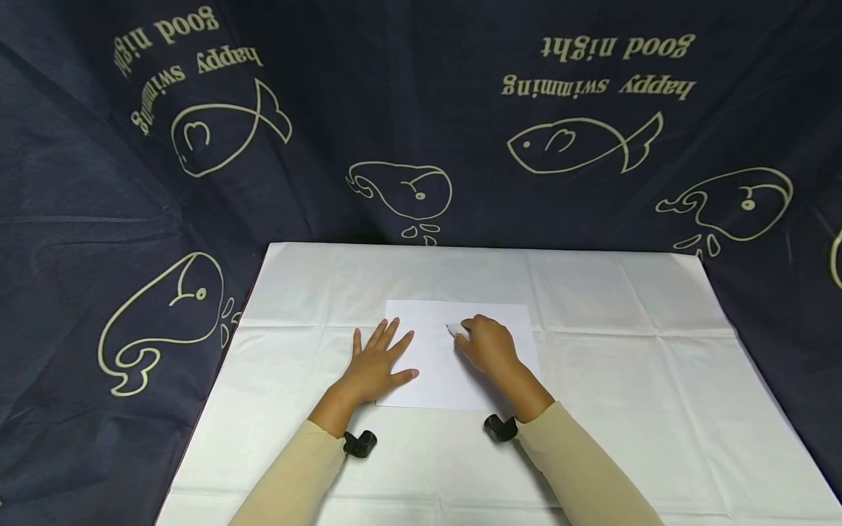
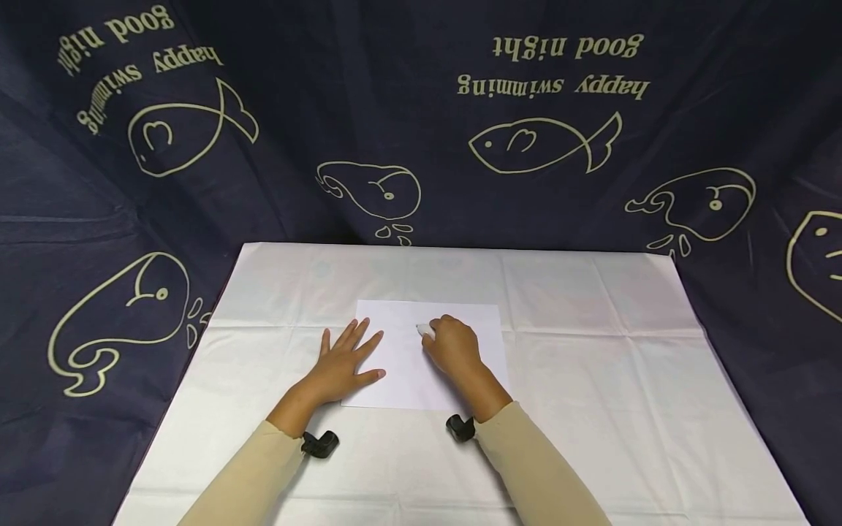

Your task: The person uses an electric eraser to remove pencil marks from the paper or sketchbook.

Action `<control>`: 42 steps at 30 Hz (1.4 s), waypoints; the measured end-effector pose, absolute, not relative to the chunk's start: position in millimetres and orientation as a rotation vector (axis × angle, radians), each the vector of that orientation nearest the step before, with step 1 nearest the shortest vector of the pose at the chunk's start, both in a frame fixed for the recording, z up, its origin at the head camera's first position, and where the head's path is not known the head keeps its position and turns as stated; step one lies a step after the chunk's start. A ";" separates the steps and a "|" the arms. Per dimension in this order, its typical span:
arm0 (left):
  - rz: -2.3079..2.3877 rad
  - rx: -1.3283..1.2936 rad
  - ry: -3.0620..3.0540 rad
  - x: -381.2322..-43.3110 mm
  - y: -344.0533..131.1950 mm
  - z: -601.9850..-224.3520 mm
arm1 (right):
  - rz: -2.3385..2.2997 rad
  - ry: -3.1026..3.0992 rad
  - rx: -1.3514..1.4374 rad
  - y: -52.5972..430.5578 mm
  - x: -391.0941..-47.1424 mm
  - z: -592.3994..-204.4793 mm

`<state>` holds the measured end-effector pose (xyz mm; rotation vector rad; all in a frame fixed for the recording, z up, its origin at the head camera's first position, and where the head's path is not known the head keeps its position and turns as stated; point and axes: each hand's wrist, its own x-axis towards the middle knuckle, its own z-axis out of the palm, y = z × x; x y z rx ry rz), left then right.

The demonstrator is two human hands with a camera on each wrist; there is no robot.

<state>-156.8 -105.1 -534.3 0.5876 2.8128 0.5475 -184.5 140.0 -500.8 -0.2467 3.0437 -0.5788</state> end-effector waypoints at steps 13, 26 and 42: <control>0.545 0.585 2.812 -157.1 -104.3 -534.4 | -0.616 3.057 -0.175 148.9 -183.4 -500.1; 0.546 0.586 2.812 -157.5 -104.0 -534.6 | -0.675 3.080 -0.196 150.9 -182.6 -504.0; 0.551 0.582 2.815 -157.3 -104.4 -535.8 | -0.681 3.054 -0.176 160.0 -172.3 -505.0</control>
